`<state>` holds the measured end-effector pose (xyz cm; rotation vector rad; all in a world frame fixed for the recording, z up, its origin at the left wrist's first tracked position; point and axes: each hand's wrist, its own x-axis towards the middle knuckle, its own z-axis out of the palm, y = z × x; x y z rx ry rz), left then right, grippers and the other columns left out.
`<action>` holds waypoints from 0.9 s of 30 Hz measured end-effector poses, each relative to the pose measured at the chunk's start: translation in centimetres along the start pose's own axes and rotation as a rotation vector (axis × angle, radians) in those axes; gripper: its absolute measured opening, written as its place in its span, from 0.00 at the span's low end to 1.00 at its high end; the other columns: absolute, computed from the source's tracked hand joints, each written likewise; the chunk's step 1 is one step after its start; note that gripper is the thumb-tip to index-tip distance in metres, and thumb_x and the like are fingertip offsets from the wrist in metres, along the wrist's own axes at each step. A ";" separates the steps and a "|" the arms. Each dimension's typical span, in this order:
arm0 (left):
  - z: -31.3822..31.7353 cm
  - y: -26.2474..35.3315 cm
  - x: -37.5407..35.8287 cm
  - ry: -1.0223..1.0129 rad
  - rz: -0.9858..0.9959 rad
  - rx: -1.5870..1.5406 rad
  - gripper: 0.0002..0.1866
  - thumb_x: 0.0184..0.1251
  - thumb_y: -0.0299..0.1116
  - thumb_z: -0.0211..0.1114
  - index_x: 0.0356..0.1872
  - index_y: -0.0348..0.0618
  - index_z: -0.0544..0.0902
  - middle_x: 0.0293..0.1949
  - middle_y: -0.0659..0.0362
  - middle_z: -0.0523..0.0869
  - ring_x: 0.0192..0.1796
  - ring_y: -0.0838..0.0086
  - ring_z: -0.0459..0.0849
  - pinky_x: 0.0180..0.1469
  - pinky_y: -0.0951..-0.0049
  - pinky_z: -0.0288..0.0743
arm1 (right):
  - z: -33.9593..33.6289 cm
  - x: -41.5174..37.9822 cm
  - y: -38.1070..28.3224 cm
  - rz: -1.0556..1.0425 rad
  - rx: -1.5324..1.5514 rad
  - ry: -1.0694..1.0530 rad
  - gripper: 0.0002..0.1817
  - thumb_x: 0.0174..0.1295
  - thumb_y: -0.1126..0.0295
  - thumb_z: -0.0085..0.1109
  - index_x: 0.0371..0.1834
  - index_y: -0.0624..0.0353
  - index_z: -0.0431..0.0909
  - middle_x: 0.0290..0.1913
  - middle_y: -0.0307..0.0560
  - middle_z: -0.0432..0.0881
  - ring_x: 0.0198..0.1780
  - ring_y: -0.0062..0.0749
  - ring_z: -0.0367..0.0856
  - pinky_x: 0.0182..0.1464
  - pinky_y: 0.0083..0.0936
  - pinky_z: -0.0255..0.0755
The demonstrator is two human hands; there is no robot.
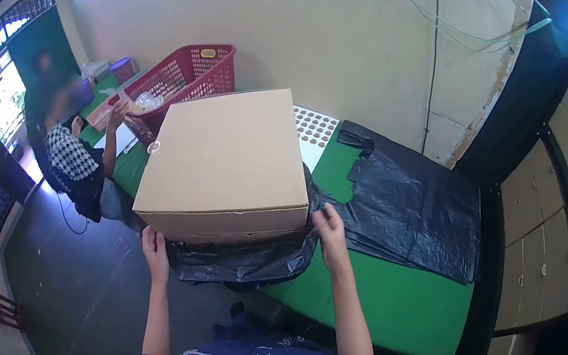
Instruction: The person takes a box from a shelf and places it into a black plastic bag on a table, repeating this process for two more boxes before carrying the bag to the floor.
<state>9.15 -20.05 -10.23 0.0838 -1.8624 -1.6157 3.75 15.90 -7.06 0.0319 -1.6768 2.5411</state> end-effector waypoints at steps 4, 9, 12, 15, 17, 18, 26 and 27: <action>-1.7 -0.8 -1.8 0.053 -0.351 0.154 0.24 0.68 0.43 0.51 0.58 0.39 0.63 0.55 0.52 0.71 0.55 0.69 0.73 0.57 0.72 0.64 | -2.0 -0.8 -1.5 0.187 0.364 -0.055 0.09 0.64 0.64 0.50 0.41 0.55 0.73 0.35 0.35 0.78 0.34 0.18 0.76 0.36 0.20 0.69; -3.3 0.0 -3.4 -0.064 -0.997 -0.605 0.19 0.67 0.42 0.53 0.52 0.40 0.69 0.46 0.55 0.77 0.41 0.75 0.79 0.37 0.78 0.75 | -0.7 -4.6 -4.6 0.433 0.139 -0.242 0.06 0.61 0.67 0.53 0.39 0.54 0.73 0.32 0.31 0.77 0.26 0.15 0.74 0.26 0.15 0.67; -3.0 1.5 -3.2 0.047 -1.034 -0.734 0.08 0.64 0.33 0.58 0.35 0.38 0.77 0.27 0.63 0.83 0.22 0.83 0.78 0.20 0.87 0.69 | 1.3 -5.4 -4.6 0.425 0.024 -0.116 0.08 0.59 0.69 0.56 0.41 0.55 0.72 0.31 0.30 0.77 0.23 0.12 0.74 0.24 0.14 0.68; -3.1 4.3 -2.1 -0.149 -1.033 -0.592 0.06 0.62 0.31 0.60 0.32 0.39 0.78 0.26 0.63 0.82 0.22 0.83 0.78 0.20 0.87 0.69 | 1.0 -4.4 -4.5 0.346 0.094 -0.167 0.10 0.62 0.73 0.51 0.46 0.62 0.70 0.37 0.39 0.80 0.32 0.19 0.80 0.33 0.16 0.75; -3.5 5.8 -1.1 -0.050 -0.841 -0.443 0.05 0.60 0.30 0.61 0.28 0.42 0.77 0.24 0.64 0.81 0.20 0.84 0.76 0.19 0.87 0.67 | 1.3 -3.9 -5.5 0.287 0.155 -0.075 0.10 0.62 0.73 0.50 0.45 0.63 0.70 0.36 0.40 0.80 0.31 0.19 0.80 0.35 0.15 0.75; -4.6 7.0 0.3 -0.045 -0.721 -0.417 0.05 0.60 0.30 0.61 0.27 0.42 0.77 0.23 0.65 0.80 0.18 0.85 0.75 0.18 0.87 0.65 | 2.0 -3.6 -6.1 0.267 0.244 -0.139 0.10 0.62 0.73 0.50 0.45 0.64 0.70 0.34 0.41 0.80 0.30 0.19 0.79 0.34 0.15 0.75; -6.4 8.2 6.5 0.138 -0.264 0.083 0.15 0.67 0.36 0.52 0.21 0.41 0.74 0.13 0.65 0.73 0.13 0.86 0.68 0.15 0.87 0.57 | 7.6 -4.4 -16.4 -0.361 0.160 0.096 0.15 0.62 0.75 0.50 0.51 0.64 0.64 0.39 0.53 0.79 0.35 0.27 0.80 0.36 0.16 0.73; -7.0 8.1 7.0 0.184 -0.223 0.101 0.16 0.68 0.37 0.51 0.21 0.40 0.74 0.12 0.64 0.72 0.13 0.86 0.68 0.14 0.87 0.57 | 7.7 -4.6 -16.9 -0.433 0.098 0.065 0.15 0.62 0.74 0.50 0.51 0.64 0.64 0.39 0.53 0.79 0.35 0.27 0.80 0.37 0.16 0.72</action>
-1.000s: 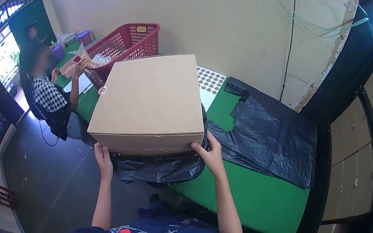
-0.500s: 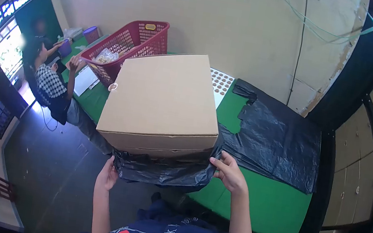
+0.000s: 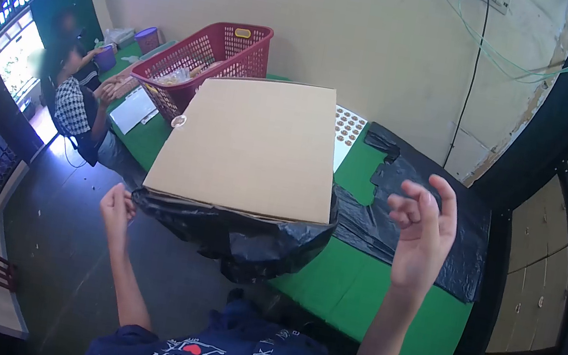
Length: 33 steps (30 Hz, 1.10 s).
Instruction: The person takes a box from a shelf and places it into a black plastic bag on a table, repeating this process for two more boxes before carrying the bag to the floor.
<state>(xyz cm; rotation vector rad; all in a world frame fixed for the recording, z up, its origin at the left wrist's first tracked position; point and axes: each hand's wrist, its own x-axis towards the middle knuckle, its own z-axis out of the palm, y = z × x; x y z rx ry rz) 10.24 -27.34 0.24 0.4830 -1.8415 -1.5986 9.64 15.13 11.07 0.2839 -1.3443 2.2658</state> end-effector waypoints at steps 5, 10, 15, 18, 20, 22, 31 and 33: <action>-1.3 0.9 0.3 -0.309 0.287 -0.127 0.08 0.59 0.33 0.62 0.28 0.37 0.78 0.33 0.60 0.78 0.38 0.77 0.74 0.43 0.80 0.68 | 3.9 -4.0 1.4 -0.181 -0.764 -0.479 0.20 0.49 0.72 0.64 0.45 0.61 0.70 0.38 0.45 0.80 0.42 0.33 0.77 0.47 0.30 0.66; -1.1 1.1 2.4 -0.526 0.606 0.195 0.10 0.41 0.24 0.69 0.25 0.37 0.76 0.30 0.56 0.77 0.38 0.67 0.76 0.43 0.75 0.68 | 7.7 -3.6 4.8 -0.361 -1.250 -0.535 0.17 0.39 0.77 0.63 0.37 0.58 0.75 0.29 0.41 0.75 0.37 0.35 0.73 0.43 0.31 0.59; 1.4 2.0 4.0 -0.596 0.576 -0.130 0.09 0.45 0.18 0.66 0.25 0.36 0.74 0.31 0.55 0.79 0.40 0.67 0.78 0.44 0.72 0.71 | 9.8 -1.6 5.5 -0.598 -1.230 -0.228 0.13 0.34 0.84 0.58 0.26 0.58 0.77 0.26 0.41 0.74 0.32 0.33 0.71 0.37 0.26 0.59; 1.6 0.8 6.2 -0.771 0.433 -0.386 0.10 0.54 0.18 0.60 0.35 0.38 0.70 0.33 0.54 0.79 0.38 0.71 0.78 0.42 0.74 0.72 | 11.2 -1.0 6.0 -0.537 -1.203 -0.076 0.13 0.35 0.85 0.57 0.26 0.58 0.77 0.27 0.41 0.74 0.31 0.32 0.70 0.33 0.24 0.60; 0.4 -0.3 7.5 -0.850 0.166 -0.699 0.11 0.58 0.18 0.57 0.40 0.39 0.68 0.33 0.53 0.79 0.38 0.73 0.77 0.41 0.75 0.71 | 11.9 -1.0 6.3 -0.532 -1.201 -0.008 0.12 0.35 0.85 0.57 0.26 0.59 0.76 0.27 0.41 0.74 0.32 0.32 0.70 0.32 0.24 0.60; 0.5 -0.9 9.8 -0.801 0.326 -0.621 0.11 0.62 0.20 0.53 0.44 0.40 0.65 0.34 0.53 0.79 0.37 0.75 0.76 0.41 0.77 0.70 | 12.2 -1.2 6.8 -0.577 -1.240 0.045 0.11 0.38 0.84 0.58 0.27 0.61 0.75 0.21 0.39 0.68 0.23 0.23 0.65 0.24 0.20 0.54; 9.7 -11.1 19.4 -0.756 -0.152 -0.357 0.27 0.65 0.48 0.51 0.59 0.43 0.60 0.58 0.55 0.70 0.61 0.66 0.66 0.60 0.62 0.60 | 13.3 -7.5 7.7 -0.248 -1.101 0.296 0.14 0.54 0.81 0.56 0.45 0.63 0.69 0.17 0.35 0.67 0.19 0.13 0.65 0.20 0.12 0.56; 12.0 -13.1 19.2 -0.839 -0.339 -0.327 0.36 0.63 0.62 0.43 0.63 0.46 0.55 0.64 0.53 0.61 0.68 0.63 0.55 0.66 0.57 0.49 | 13.0 -9.9 8.7 -0.146 -0.864 0.285 0.22 0.55 0.81 0.54 0.54 0.62 0.61 0.30 0.43 0.71 0.25 0.17 0.71 0.24 0.11 0.65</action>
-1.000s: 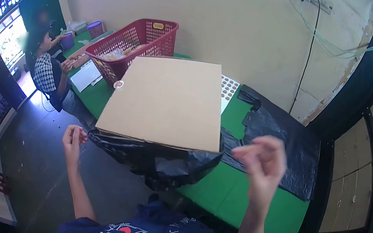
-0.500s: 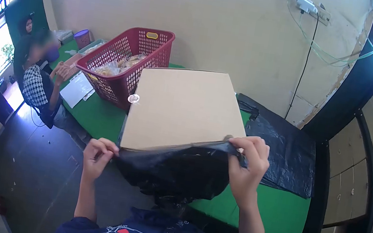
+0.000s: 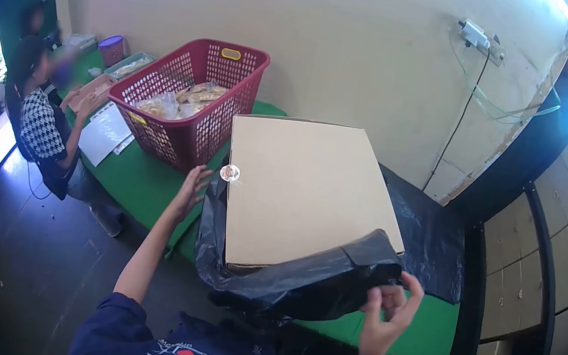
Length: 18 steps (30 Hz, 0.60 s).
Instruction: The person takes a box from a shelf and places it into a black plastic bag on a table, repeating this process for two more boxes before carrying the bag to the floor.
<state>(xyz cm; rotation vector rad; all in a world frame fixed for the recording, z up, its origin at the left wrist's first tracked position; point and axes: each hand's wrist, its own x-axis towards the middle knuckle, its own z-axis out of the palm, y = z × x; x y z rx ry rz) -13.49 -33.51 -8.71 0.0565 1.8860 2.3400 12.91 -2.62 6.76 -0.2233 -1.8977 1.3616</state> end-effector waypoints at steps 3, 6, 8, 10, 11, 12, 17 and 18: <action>0.2 -3.6 5.0 -0.107 -0.040 -0.082 0.41 0.61 0.66 0.40 0.67 0.46 0.51 0.67 0.52 0.54 0.70 0.63 0.48 0.68 0.60 0.42 | 1.7 -2.7 1.4 0.018 0.173 0.103 0.20 0.56 0.81 0.54 0.51 0.61 0.61 0.37 0.44 0.69 0.32 0.19 0.70 0.31 0.13 0.66; 0.0 -7.3 10.8 -0.224 -0.088 -0.126 0.44 0.60 0.68 0.39 0.67 0.44 0.51 0.68 0.52 0.54 0.69 0.65 0.53 0.67 0.62 0.47 | 1.7 -5.5 5.8 0.218 0.120 0.181 0.17 0.58 0.78 0.53 0.49 0.61 0.62 0.40 0.41 0.66 0.38 0.20 0.67 0.39 0.16 0.65; 0.5 -8.9 13.2 -0.309 -0.215 -0.230 0.43 0.59 0.68 0.41 0.65 0.41 0.58 0.61 0.53 0.67 0.58 0.70 0.72 0.56 0.67 0.68 | 3.0 -8.0 7.7 0.403 0.101 0.167 0.16 0.61 0.72 0.51 0.51 0.55 0.63 0.47 0.40 0.66 0.45 0.23 0.65 0.44 0.20 0.65; 1.1 -11.3 15.6 -0.316 -0.128 -0.243 0.35 0.65 0.61 0.39 0.59 0.41 0.66 0.47 0.53 0.79 0.44 0.70 0.80 0.47 0.71 0.75 | 5.2 -9.7 8.8 0.416 0.011 0.093 0.24 0.62 0.70 0.49 0.61 0.54 0.55 0.54 0.46 0.60 0.50 0.27 0.62 0.52 0.24 0.62; 1.2 -12.5 16.1 -0.339 -0.049 -0.296 0.32 0.68 0.57 0.40 0.64 0.45 0.61 0.48 0.57 0.78 0.43 0.77 0.81 0.41 0.79 0.77 | 6.1 -10.1 8.9 0.409 -0.009 0.094 0.28 0.62 0.70 0.49 0.64 0.54 0.51 0.57 0.48 0.59 0.53 0.29 0.61 0.55 0.27 0.60; 0.7 -12.7 16.4 -0.346 -0.116 -0.298 0.29 0.70 0.54 0.38 0.64 0.45 0.60 0.49 0.56 0.77 0.43 0.76 0.81 0.42 0.79 0.76 | 6.3 -10.0 8.8 0.395 -0.008 0.081 0.30 0.62 0.70 0.49 0.65 0.54 0.48 0.58 0.49 0.57 0.55 0.31 0.60 0.58 0.28 0.57; 0.5 -7.9 10.9 -0.287 -0.145 -0.083 0.33 0.69 0.57 0.37 0.65 0.43 0.58 0.56 0.57 0.71 0.54 0.76 0.73 0.54 0.77 0.68 | 5.8 -8.9 12.1 0.187 -0.158 -0.045 0.42 0.58 0.71 0.53 0.70 0.55 0.34 0.69 0.56 0.42 0.69 0.42 0.47 0.66 0.32 0.48; -0.1 -8.6 11.0 -0.310 -0.113 -0.042 0.33 0.69 0.57 0.37 0.65 0.43 0.58 0.57 0.57 0.71 0.55 0.76 0.72 0.55 0.77 0.66 | 6.1 -7.7 11.4 0.234 0.065 -0.034 0.44 0.57 0.70 0.53 0.70 0.57 0.33 0.70 0.54 0.41 0.70 0.42 0.44 0.66 0.31 0.48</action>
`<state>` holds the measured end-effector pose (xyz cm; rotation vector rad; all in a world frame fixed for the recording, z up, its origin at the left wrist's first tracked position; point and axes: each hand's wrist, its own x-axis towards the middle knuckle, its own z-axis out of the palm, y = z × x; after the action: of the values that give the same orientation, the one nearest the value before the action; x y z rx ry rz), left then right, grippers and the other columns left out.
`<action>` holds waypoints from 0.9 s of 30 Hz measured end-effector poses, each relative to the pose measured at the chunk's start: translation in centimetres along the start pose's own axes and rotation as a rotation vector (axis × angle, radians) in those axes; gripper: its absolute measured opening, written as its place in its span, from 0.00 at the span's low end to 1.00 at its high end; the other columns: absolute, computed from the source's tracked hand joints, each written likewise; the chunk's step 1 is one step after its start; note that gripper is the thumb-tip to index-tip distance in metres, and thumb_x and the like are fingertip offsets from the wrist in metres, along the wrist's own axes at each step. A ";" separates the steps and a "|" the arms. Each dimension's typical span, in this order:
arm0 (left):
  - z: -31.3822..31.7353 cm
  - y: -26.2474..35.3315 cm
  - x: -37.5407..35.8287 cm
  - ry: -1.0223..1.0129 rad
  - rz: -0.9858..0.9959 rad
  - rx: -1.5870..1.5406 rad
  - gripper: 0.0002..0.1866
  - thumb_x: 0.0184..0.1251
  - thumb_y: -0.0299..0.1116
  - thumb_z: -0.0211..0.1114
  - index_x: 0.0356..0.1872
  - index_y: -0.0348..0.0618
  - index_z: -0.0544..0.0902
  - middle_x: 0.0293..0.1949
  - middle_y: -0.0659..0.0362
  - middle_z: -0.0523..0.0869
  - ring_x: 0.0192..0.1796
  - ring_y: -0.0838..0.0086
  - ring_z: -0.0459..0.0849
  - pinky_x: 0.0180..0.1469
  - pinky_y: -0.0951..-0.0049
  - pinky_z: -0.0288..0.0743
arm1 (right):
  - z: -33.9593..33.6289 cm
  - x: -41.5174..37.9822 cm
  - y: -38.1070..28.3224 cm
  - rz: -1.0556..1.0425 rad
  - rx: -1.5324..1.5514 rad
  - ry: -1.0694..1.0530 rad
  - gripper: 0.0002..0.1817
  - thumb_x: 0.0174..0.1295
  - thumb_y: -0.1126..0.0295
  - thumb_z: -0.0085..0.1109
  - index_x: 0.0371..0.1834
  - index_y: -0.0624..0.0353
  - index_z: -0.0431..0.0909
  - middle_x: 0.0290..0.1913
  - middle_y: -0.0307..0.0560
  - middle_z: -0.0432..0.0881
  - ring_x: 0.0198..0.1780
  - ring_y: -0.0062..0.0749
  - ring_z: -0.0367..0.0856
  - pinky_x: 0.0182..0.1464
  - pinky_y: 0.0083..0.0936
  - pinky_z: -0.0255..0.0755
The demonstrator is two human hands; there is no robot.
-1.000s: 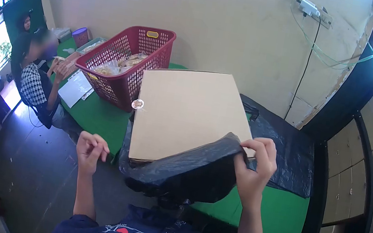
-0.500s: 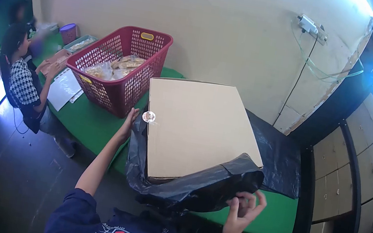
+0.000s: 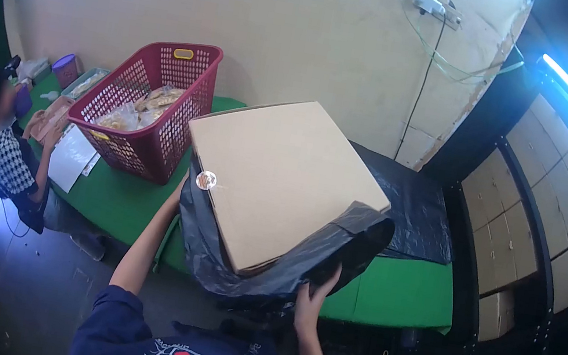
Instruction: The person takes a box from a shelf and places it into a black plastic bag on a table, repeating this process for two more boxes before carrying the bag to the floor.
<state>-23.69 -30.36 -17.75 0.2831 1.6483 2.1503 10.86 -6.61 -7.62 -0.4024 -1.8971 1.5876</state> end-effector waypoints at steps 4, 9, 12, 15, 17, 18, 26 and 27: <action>2.3 0.9 -5.0 0.104 0.063 0.004 0.34 0.68 0.58 0.37 0.64 0.39 0.60 0.56 0.56 0.71 0.56 0.74 0.70 0.58 0.76 0.62 | -2.1 4.0 3.4 0.003 0.154 0.072 0.38 0.60 0.66 0.52 0.69 0.62 0.41 0.67 0.52 0.51 0.67 0.38 0.51 0.66 0.28 0.49; 6.1 -0.8 -13.7 0.238 0.163 0.066 0.29 0.71 0.51 0.39 0.60 0.36 0.64 0.56 0.56 0.70 0.58 0.71 0.66 0.62 0.74 0.57 | -5.4 7.9 1.6 0.068 0.309 0.039 0.37 0.60 0.65 0.52 0.68 0.62 0.43 0.66 0.52 0.53 0.66 0.36 0.53 0.65 0.28 0.50; 8.4 -3.5 -19.9 0.255 0.035 -0.012 0.26 0.71 0.47 0.39 0.58 0.36 0.64 0.57 0.53 0.70 0.60 0.67 0.65 0.62 0.71 0.56 | -7.7 8.5 0.0 0.084 0.355 -0.018 0.36 0.60 0.64 0.52 0.68 0.63 0.44 0.65 0.51 0.54 0.66 0.35 0.54 0.65 0.27 0.50; 9.9 -0.4 -24.1 0.088 0.164 0.378 0.20 0.71 0.40 0.43 0.52 0.31 0.70 0.52 0.49 0.74 0.57 0.65 0.71 0.58 0.69 0.61 | -9.1 8.3 -1.2 0.100 0.369 -0.083 0.36 0.60 0.64 0.52 0.67 0.63 0.46 0.65 0.51 0.56 0.65 0.35 0.55 0.65 0.27 0.50; 9.8 1.9 -25.1 -0.083 0.222 0.636 0.17 0.68 0.36 0.49 0.48 0.31 0.72 0.47 0.50 0.78 0.52 0.70 0.75 0.54 0.70 0.65 | -9.9 8.2 -1.7 0.100 0.368 -0.123 0.35 0.61 0.64 0.52 0.67 0.63 0.47 0.64 0.51 0.57 0.65 0.34 0.56 0.65 0.26 0.50; 9.3 4.1 -25.6 -0.131 0.038 0.620 0.17 0.67 0.36 0.50 0.48 0.31 0.73 0.47 0.51 0.78 0.52 0.71 0.74 0.54 0.71 0.66 | -10.2 8.4 -2.0 0.096 0.378 -0.140 0.35 0.61 0.63 0.52 0.67 0.63 0.47 0.64 0.51 0.57 0.65 0.34 0.56 0.65 0.26 0.51; 9.7 11.9 -21.7 -0.054 0.299 0.037 0.34 0.66 0.53 0.45 0.65 0.39 0.54 0.63 0.50 0.63 0.65 0.64 0.62 0.65 0.66 0.54 | -12.0 12.8 -8.5 0.075 0.602 -0.338 0.33 0.61 0.62 0.51 0.66 0.64 0.51 0.62 0.50 0.60 0.63 0.31 0.59 0.64 0.25 0.51; 10.6 12.4 -20.8 -0.113 0.325 0.074 0.35 0.66 0.55 0.43 0.66 0.40 0.51 0.65 0.50 0.60 0.66 0.64 0.60 0.66 0.65 0.53 | -12.6 13.5 -8.0 0.060 0.521 -0.337 0.33 0.61 0.62 0.51 0.66 0.64 0.51 0.62 0.50 0.61 0.63 0.31 0.60 0.64 0.25 0.52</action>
<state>-3.28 -32.88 -1.10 0.7254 1.7150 2.2539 9.81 9.27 4.71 0.0369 -1.6144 2.2137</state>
